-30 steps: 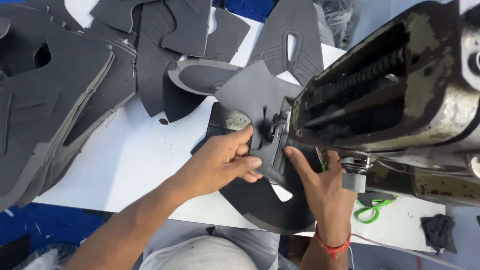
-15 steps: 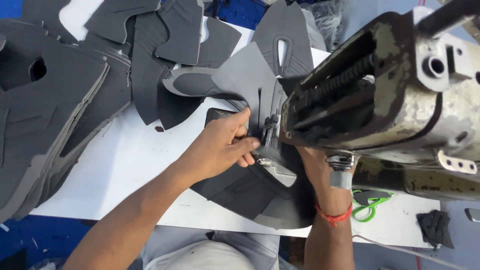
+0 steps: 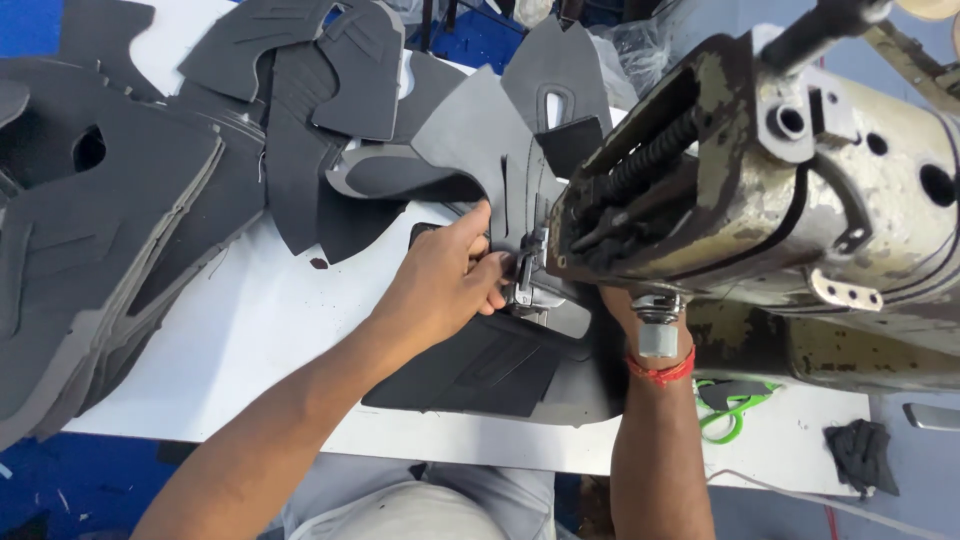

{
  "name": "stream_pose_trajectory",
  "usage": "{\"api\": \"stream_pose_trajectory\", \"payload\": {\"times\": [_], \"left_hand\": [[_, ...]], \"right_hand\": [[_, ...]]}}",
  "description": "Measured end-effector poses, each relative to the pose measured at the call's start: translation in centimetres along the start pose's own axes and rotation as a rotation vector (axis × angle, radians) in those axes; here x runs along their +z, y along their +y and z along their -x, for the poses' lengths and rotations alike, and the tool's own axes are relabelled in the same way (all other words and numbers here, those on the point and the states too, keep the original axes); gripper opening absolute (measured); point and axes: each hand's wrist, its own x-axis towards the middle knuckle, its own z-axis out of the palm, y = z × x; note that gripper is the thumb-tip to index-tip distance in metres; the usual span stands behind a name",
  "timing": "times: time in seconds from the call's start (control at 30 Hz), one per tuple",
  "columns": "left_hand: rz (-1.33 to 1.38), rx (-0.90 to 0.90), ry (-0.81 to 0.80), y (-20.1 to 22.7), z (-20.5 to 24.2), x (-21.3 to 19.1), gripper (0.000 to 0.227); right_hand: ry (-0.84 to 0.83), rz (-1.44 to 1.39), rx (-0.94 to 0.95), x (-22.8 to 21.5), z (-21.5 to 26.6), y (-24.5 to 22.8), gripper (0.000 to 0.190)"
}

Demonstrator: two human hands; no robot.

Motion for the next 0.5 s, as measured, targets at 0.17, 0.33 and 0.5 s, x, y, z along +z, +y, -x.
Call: {"api": "stream_pose_trajectory", "payload": {"times": [0.17,0.33,0.5], "left_hand": [[0.040,0.010,-0.013,0.1,0.0,-0.2,0.025],[-0.080,0.087,-0.059,0.2,-0.3,-0.6,0.019],[-0.781,0.382,0.327,1.3,-1.4,-1.2,0.020]], "right_hand": [[-0.052,-0.055,0.016,1.5,0.4,0.3,0.039],[-0.026,-0.183,0.071,0.5,1.5,-0.1,0.040],[-0.007,-0.155,0.096,0.8,1.2,0.3,0.036]]}}
